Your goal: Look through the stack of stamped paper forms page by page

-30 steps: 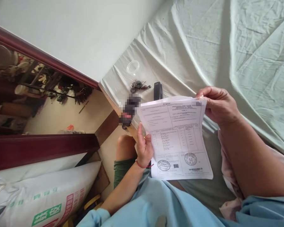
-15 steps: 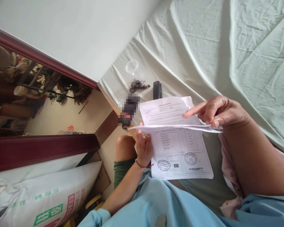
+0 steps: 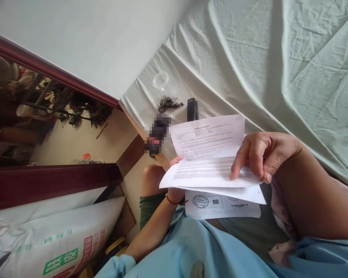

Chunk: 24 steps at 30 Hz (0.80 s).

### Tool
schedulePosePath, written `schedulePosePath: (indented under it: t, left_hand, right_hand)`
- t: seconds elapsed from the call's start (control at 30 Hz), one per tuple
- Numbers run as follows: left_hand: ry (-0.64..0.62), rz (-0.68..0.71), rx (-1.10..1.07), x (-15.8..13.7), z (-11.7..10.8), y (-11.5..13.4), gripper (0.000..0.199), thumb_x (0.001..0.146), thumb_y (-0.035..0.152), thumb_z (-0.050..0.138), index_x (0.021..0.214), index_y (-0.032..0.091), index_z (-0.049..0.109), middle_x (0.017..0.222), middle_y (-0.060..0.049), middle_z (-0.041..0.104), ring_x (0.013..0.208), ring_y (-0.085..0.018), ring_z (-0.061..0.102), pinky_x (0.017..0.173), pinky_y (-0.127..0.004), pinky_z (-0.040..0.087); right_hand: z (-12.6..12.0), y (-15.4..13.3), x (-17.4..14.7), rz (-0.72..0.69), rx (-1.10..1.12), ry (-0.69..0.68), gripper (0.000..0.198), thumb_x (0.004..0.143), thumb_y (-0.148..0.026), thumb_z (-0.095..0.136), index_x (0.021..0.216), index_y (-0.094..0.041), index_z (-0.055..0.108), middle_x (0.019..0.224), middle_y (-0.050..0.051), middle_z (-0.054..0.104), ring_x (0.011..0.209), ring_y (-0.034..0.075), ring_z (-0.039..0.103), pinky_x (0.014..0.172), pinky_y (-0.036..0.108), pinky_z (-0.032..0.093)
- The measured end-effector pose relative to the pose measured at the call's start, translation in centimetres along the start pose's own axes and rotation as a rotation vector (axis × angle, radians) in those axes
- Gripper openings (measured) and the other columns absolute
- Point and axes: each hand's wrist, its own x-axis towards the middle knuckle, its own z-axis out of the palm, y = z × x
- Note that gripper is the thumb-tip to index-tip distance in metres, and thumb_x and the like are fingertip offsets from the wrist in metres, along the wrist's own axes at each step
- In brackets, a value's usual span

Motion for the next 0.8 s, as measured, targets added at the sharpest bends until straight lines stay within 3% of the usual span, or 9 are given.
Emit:
schedulePosePath:
  t: [0.1,0.2,0.27,0.37,0.43,0.47,0.57,0.7,0.8]
  left_hand:
    - [-0.039,-0.027,0.024,0.2,-0.3,0.8,0.042,0.091,0.058,0.076,0.117,0.026,0.071,0.105,-0.008,0.078,0.088,-0.026,0.073,0.081,-0.042,0.064]
    - [-0.067,-0.023,0.094,0.3,-0.9,1.6,0.031,0.093,0.051,0.074,0.108,0.024,0.072,0.100,-0.008,0.077,0.088,-0.027,0.073,0.082,-0.044,0.064]
    - [-0.087,-0.026,0.133,0.2,-1.3,2.0,0.026,0.092,0.044,0.075,0.109,0.025,0.071,0.101,-0.007,0.077,0.087,-0.027,0.073,0.082,-0.044,0.063]
    - [-0.102,-0.014,0.114,-0.1,-1.6,2.1,0.026,0.089,0.040,0.078,0.111,0.029,0.071,0.100,-0.005,0.076,0.082,-0.026,0.071,0.077,-0.041,0.061]
    - [-0.115,-0.022,0.081,-0.2,-1.6,2.1,0.025,0.088,0.039,0.079,0.111,0.031,0.070,0.092,-0.003,0.074,0.076,-0.024,0.068,0.071,-0.039,0.058]
    - [-0.117,-0.032,0.066,-0.2,-1.6,2.1,0.024,0.089,0.038,0.078,0.111,0.031,0.070,0.087,-0.001,0.072,0.073,-0.023,0.067,0.069,-0.038,0.057]
    - [-0.123,-0.032,0.018,-0.1,-1.5,2.4,0.024,0.089,0.040,0.078,0.109,0.029,0.070,0.082,0.000,0.068,0.069,-0.020,0.064,0.068,-0.036,0.057]
    - [-0.147,-0.019,-0.045,0.2,-1.4,3.0,0.025,0.089,0.044,0.079,0.104,0.025,0.071,0.077,0.000,0.066,0.066,-0.018,0.062,0.066,-0.033,0.057]
    - [-0.142,-0.064,-0.078,0.3,-1.2,2.8,0.017,0.090,0.038,0.077,0.098,0.024,0.072,0.076,0.001,0.067,0.066,-0.016,0.061,0.066,-0.031,0.056]
  right_hand:
    - [-0.2,0.1,0.0,-0.027,0.142,-0.289,0.015,0.089,-0.040,0.083,0.099,-0.033,0.091,0.121,0.013,0.083,0.070,0.017,0.078,0.075,0.029,0.060]
    - [-0.4,0.2,-0.3,-0.083,0.120,-0.193,0.022,0.091,-0.045,0.080,0.106,-0.032,0.090,0.121,0.014,0.084,0.060,0.014,0.070,0.068,0.031,0.059]
    - [-0.2,0.0,-0.3,-0.158,0.103,0.111,0.027,0.088,-0.056,0.080,0.089,-0.031,0.090,0.100,0.011,0.086,0.051,0.013,0.061,0.060,0.032,0.055]
    - [0.4,-0.4,0.2,-0.216,0.168,0.825,0.039,0.072,-0.065,0.088,0.062,-0.029,0.075,0.074,0.002,0.078,0.042,0.007,0.035,0.046,0.027,0.036]
    - [0.9,-0.7,1.0,-0.205,0.206,1.197,0.036,0.069,-0.057,0.092,0.066,-0.029,0.070,0.083,-0.001,0.078,0.047,0.006,0.024,0.046,0.026,0.021]
    - [1.1,-0.7,1.5,-0.199,0.187,1.286,0.031,0.072,-0.051,0.092,0.070,-0.028,0.072,0.093,0.000,0.079,0.050,0.007,0.023,0.047,0.027,0.018]
    - [1.4,-0.4,2.7,-0.142,0.052,1.315,0.021,0.081,-0.042,0.089,0.092,-0.026,0.080,0.107,0.003,0.080,0.054,0.007,0.029,0.050,0.030,0.024]
    - [1.6,0.5,3.0,0.028,-0.283,1.187,0.037,0.077,-0.045,0.093,0.106,-0.025,0.082,0.098,0.002,0.078,0.075,0.013,0.059,0.067,0.029,0.043]
    - [1.5,1.1,2.8,0.216,-0.587,1.210,0.032,0.078,-0.049,0.086,0.091,-0.021,0.082,0.069,-0.003,0.062,0.065,0.011,0.048,0.060,0.029,0.035]
